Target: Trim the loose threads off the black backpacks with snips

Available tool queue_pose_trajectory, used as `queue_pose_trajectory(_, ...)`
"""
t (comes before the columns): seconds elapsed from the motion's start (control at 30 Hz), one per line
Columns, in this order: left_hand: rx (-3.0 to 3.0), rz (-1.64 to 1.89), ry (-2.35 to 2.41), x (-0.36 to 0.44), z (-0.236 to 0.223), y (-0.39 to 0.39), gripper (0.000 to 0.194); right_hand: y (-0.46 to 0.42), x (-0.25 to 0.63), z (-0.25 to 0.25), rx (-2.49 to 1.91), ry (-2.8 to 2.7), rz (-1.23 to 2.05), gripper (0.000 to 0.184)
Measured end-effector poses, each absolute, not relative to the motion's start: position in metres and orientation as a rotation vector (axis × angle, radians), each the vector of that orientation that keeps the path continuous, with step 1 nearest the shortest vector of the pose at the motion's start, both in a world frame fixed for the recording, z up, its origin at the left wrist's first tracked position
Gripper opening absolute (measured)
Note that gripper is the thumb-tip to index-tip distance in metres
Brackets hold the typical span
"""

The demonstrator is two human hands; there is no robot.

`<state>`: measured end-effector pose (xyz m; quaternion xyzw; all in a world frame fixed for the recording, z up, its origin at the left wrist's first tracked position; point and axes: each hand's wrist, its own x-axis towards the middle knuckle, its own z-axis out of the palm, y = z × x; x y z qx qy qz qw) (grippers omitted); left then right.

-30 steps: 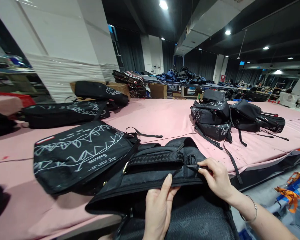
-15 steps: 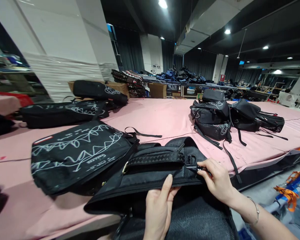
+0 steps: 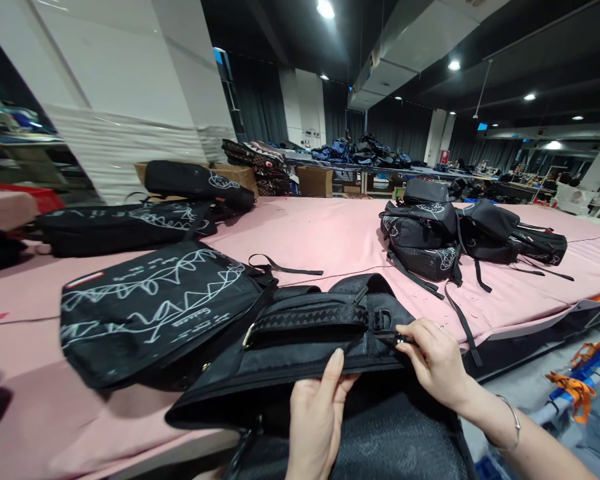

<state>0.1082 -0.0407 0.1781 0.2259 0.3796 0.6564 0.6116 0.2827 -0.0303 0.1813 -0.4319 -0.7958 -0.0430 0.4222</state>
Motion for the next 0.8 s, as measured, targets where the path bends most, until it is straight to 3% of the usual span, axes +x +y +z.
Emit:
queue_pose_trajectory(0.47,0.543,1.515,0.865,0.110,0.178,-0.039,0.036,-0.031,0.278,0.181,-1.102,-1.951,-0.141,0.014)
queue_pose_trajectory(0.67,0.544,1.520,0.874,0.110,0.177,-0.040,0.037,-0.026,0.282,0.188,-1.053,-1.833,0.163,0.010)
queue_pose_trajectory(0.8,0.545,1.530,0.886,0.110,0.176,-0.039,0.038,-0.021,0.288,0.199,-1.134,-1.861,0.029,0.013)
